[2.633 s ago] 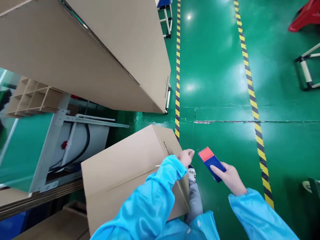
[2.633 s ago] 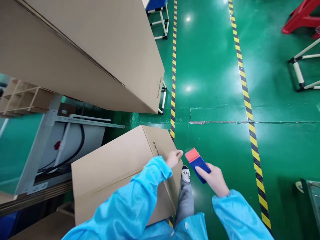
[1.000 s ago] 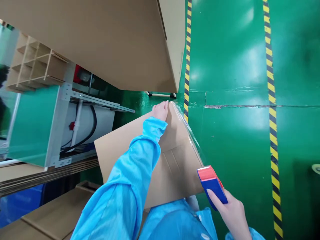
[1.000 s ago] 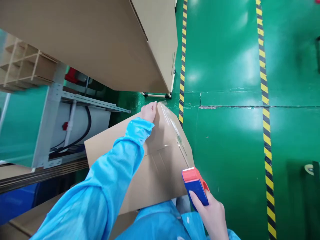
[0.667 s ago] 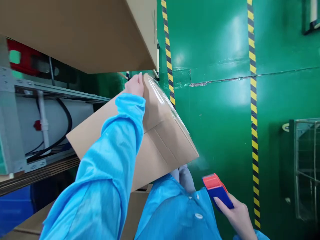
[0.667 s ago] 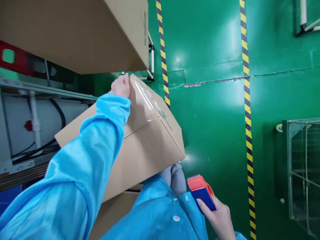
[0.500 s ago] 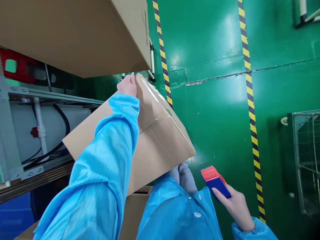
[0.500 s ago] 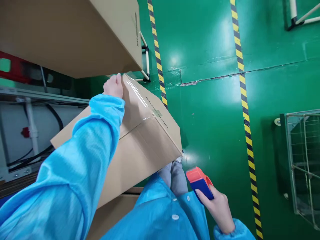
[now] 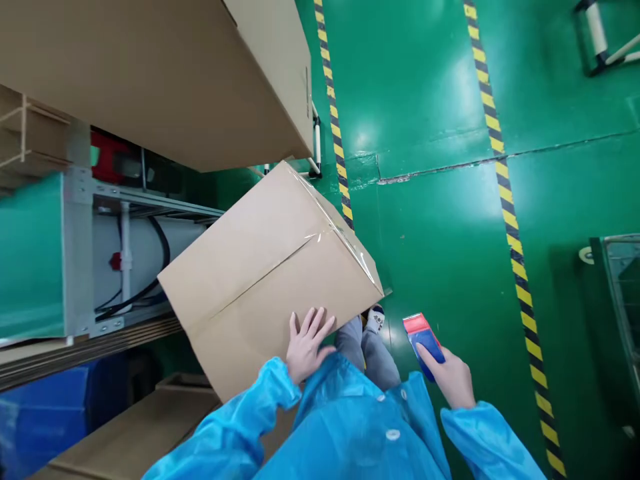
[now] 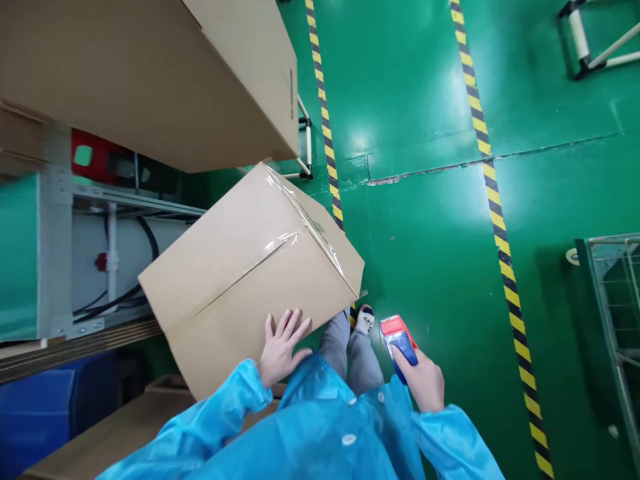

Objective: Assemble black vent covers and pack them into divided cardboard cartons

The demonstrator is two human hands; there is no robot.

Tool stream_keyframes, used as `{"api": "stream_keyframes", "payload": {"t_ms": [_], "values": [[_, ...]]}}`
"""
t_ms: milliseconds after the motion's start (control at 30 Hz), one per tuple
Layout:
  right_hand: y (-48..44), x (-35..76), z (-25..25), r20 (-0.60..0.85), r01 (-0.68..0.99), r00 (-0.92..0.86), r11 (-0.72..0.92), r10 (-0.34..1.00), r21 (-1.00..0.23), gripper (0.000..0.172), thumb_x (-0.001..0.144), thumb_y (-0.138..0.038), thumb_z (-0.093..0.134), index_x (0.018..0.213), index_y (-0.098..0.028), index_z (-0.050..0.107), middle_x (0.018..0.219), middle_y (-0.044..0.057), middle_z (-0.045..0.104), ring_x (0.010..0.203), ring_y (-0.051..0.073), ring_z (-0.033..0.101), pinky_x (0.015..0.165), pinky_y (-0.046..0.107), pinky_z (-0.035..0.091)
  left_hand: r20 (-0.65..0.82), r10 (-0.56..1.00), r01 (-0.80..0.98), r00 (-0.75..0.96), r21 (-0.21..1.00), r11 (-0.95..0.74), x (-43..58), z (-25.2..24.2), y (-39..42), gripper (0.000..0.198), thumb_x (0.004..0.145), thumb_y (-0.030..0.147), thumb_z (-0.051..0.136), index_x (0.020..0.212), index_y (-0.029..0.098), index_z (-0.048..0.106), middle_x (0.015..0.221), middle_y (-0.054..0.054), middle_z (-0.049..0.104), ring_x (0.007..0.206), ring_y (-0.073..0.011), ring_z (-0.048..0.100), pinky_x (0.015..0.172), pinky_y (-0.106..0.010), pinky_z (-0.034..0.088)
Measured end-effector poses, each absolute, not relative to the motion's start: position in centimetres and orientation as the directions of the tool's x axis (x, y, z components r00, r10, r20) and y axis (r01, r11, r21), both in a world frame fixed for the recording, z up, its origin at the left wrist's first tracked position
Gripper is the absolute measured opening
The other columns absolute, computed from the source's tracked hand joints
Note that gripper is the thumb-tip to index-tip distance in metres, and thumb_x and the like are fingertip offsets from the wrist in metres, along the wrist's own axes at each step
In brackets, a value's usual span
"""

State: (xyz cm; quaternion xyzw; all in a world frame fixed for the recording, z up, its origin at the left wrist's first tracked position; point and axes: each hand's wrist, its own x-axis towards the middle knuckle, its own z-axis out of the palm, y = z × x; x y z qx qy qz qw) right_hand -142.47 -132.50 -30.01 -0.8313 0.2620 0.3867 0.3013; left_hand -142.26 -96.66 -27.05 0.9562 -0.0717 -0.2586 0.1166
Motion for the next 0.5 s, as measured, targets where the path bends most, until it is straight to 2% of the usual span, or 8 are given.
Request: {"api": "stream_keyframes", "payload": {"t_ms": [100, 200, 267, 333, 367, 400, 467, 500], "values": [[-132.5, -141.3, -27.6, -0.739, -0.717, 0.653, -0.444, -0.162, -0.537, 0.063, 0.071, -0.071, 0.065, 0.095, -0.014, 0.076, 0.08, 0.009, 0.075, 0.075, 0.026, 0.07, 0.067, 0.031, 0.055, -0.457, -0.089, 0.005, 0.885, 0.2, -0.98, -141.2, -28.4, -99.0, 0.051, 0.097, 0.03, 0.041, 0.147, 0.042, 0.042, 0.154, -0.002, 0.042, 0.148, -0.0305, 0.032, 0.122, -0.065, 0.005], [-131.0, -139.1, -25.2, -0.687, -0.678, 0.72, -0.311, -0.097, -0.666, 0.062, 0.066, -0.065, 0.074, 0.096, -0.011, 0.075, 0.078, 0.009, 0.075, 0.069, 0.024, 0.068, 0.063, 0.03, 0.056, -0.396, -0.037, 0.122, 0.918, 0.37, -0.921, -135.9, -27.9, -102.0, 0.054, 0.095, 0.033, 0.049, 0.148, 0.037, 0.043, 0.158, -0.002, 0.036, 0.15, -0.0285, 0.025, 0.124, -0.06, 0.002], [-129.9, -138.1, -24.0, -0.659, -0.633, 0.752, -0.305, -0.024, -0.711, 0.059, 0.066, -0.062, 0.076, 0.097, -0.012, 0.076, 0.078, 0.008, 0.075, 0.067, 0.023, 0.068, 0.061, 0.029, 0.056, -0.403, 0.057, 0.31, 0.914, 0.6, -0.737, -132.9, -26.6, -103.8, 0.049, 0.094, 0.042, 0.051, 0.142, 0.031, 0.053, 0.153, -0.006, 0.046, 0.145, -0.0273, 0.037, 0.125, -0.053, 0.013], [-129.0, -137.8, -23.1, -0.637, -0.586, 0.769, -0.337, 0.055, -0.737, 0.055, 0.067, -0.059, 0.077, 0.096, -0.013, 0.076, 0.078, 0.008, 0.075, 0.065, 0.022, 0.067, 0.06, 0.028, 0.056, -0.56, 0.092, 0.556, 0.823, 0.764, -0.328, -131.4, -24.9, -104.9, 0.05, 0.093, 0.056, 0.047, 0.124, 0.022, 0.067, 0.13, -0.013, 0.067, 0.124, -0.0264, 0.059, 0.115, -0.046, 0.037], [-128.6, -137.9, -22.9, -0.628, -0.564, 0.773, -0.354, 0.092, -0.746, 0.053, 0.068, -0.059, 0.076, 0.095, -0.013, 0.077, 0.079, 0.007, 0.075, 0.066, 0.022, 0.067, 0.06, 0.027, 0.056, -0.667, 0.032, 0.667, 0.744, 0.739, -0.09, -131.3, -24.0, -105.1, 0.055, 0.09, 0.063, 0.049, 0.113, 0.018, 0.071, 0.115, -0.015, 0.073, 0.109, -0.0249, 0.067, 0.104, -0.041, 0.047], [-128.1, -138.2, -22.7, -0.621, -0.542, 0.773, -0.371, 0.132, -0.754, 0.052, 0.069, -0.059, 0.076, 0.094, -0.013, 0.077, 0.079, 0.007, 0.075, 0.066, 0.022, 0.067, 0.06, 0.027, 0.056, -0.752, -0.067, 0.753, 0.656, 0.648, 0.112, -131.5, -23.3, -105.2, 0.057, 0.084, 0.067, 0.056, 0.102, 0.016, 0.074, 0.101, -0.014, 0.076, 0.094, -0.0224, 0.07, 0.093, -0.037, 0.052], [-126.9, -138.9, -22.5, -0.621, -0.511, 0.756, -0.406, 0.207, -0.758, 0.052, 0.069, -0.06, 0.075, 0.093, -0.014, 0.077, 0.079, 0.006, 0.075, 0.067, 0.022, 0.067, 0.061, 0.026, 0.056, -0.817, -0.24, 0.833, 0.524, 0.433, 0.344, -133.1, -22.2, -104.8, 0.056, 0.063, 0.065, 0.079, 0.085, 0.014, 0.074, 0.084, -0.011, 0.075, 0.074, -0.0169, 0.068, 0.079, -0.031, 0.053], [-126.0, -139.4, -22.5, -0.632, -0.504, 0.736, -0.427, 0.243, -0.751, 0.053, 0.068, -0.062, 0.075, 0.092, -0.015, 0.077, 0.079, 0.006, 0.075, 0.067, 0.022, 0.068, 0.061, 0.025, 0.056, -0.828, -0.254, 0.833, 0.5, 0.381, 0.401, -134.3, -21.9, -104.3, 0.053, 0.053, 0.058, 0.087, 0.079, 0.014, 0.074, 0.08, -0.008, 0.074, 0.069, -0.0145, 0.066, 0.075, -0.029, 0.052]]}}
